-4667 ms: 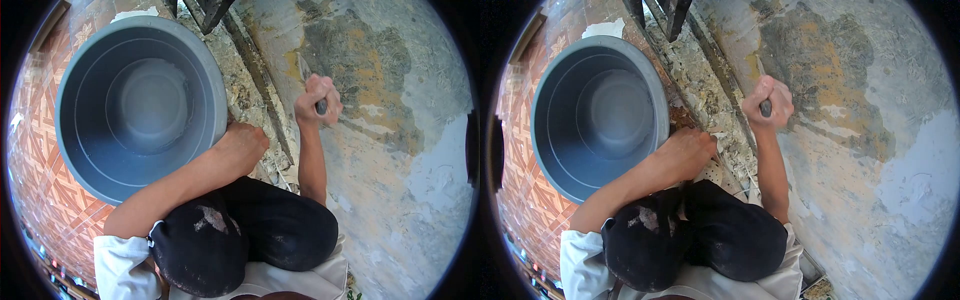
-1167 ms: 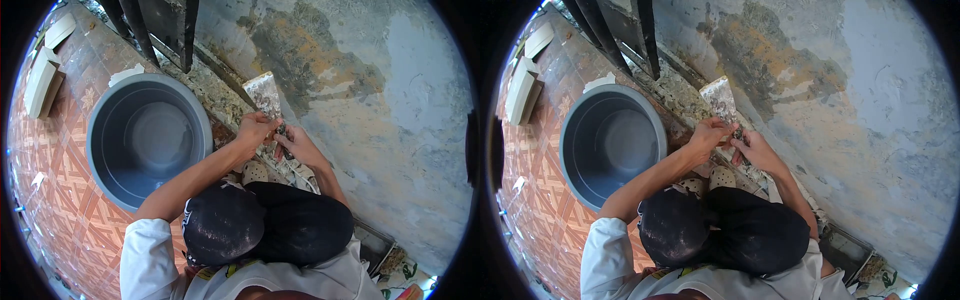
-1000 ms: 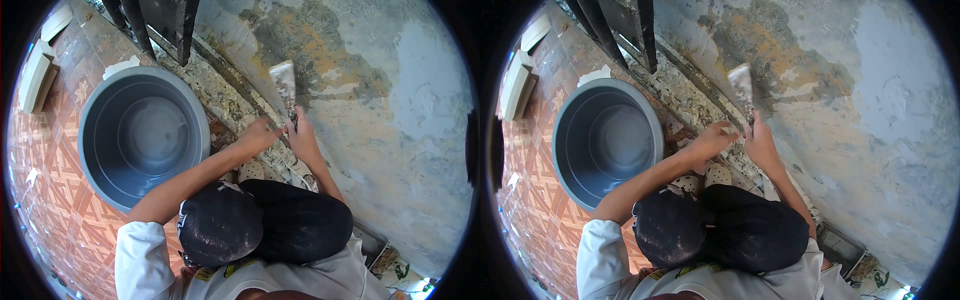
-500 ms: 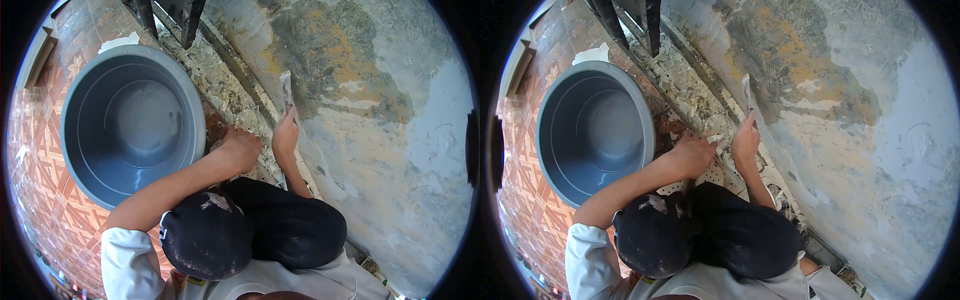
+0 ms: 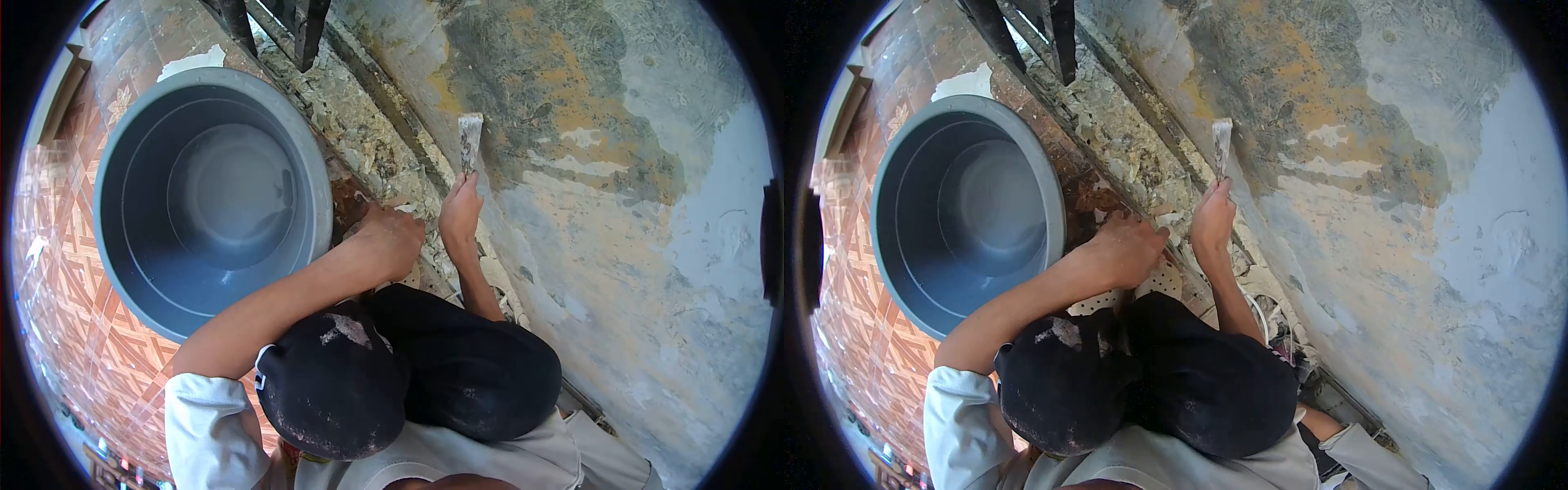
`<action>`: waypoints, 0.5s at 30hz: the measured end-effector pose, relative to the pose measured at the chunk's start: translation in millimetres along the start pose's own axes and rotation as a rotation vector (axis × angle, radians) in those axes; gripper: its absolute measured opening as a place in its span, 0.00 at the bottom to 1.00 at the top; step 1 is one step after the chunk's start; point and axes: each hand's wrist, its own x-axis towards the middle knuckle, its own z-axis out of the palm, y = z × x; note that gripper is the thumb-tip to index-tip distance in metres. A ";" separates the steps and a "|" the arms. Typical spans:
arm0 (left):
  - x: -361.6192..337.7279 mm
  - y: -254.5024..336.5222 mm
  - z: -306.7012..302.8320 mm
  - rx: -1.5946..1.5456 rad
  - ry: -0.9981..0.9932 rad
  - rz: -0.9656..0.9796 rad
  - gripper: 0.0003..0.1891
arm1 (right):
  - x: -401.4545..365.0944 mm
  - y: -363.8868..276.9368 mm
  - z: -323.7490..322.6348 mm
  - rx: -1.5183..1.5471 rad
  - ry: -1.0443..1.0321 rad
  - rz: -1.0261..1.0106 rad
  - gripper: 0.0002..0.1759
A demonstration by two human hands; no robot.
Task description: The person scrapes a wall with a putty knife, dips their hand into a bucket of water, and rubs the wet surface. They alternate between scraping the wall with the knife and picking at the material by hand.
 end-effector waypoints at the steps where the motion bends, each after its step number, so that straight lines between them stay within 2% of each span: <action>1: 0.2 -0.7 0.8 0.002 0.005 -0.002 0.18 | 2.8 -2.6 2.5 0.009 0.002 -0.010 0.13; 11: -2.3 1.9 1.3 -0.042 -0.038 0.025 0.18 | 14.5 1.4 12.6 -0.014 0.043 -0.086 0.13; 14: 0.0 -3.2 -2.1 -0.050 -0.024 0.005 0.18 | -1.8 11.6 17.5 0.058 0.014 0.023 0.14; 15: 0.6 -1.7 1.1 -0.065 -0.042 -0.004 0.18 | 2.9 7.5 18.7 0.057 0.021 -0.011 0.14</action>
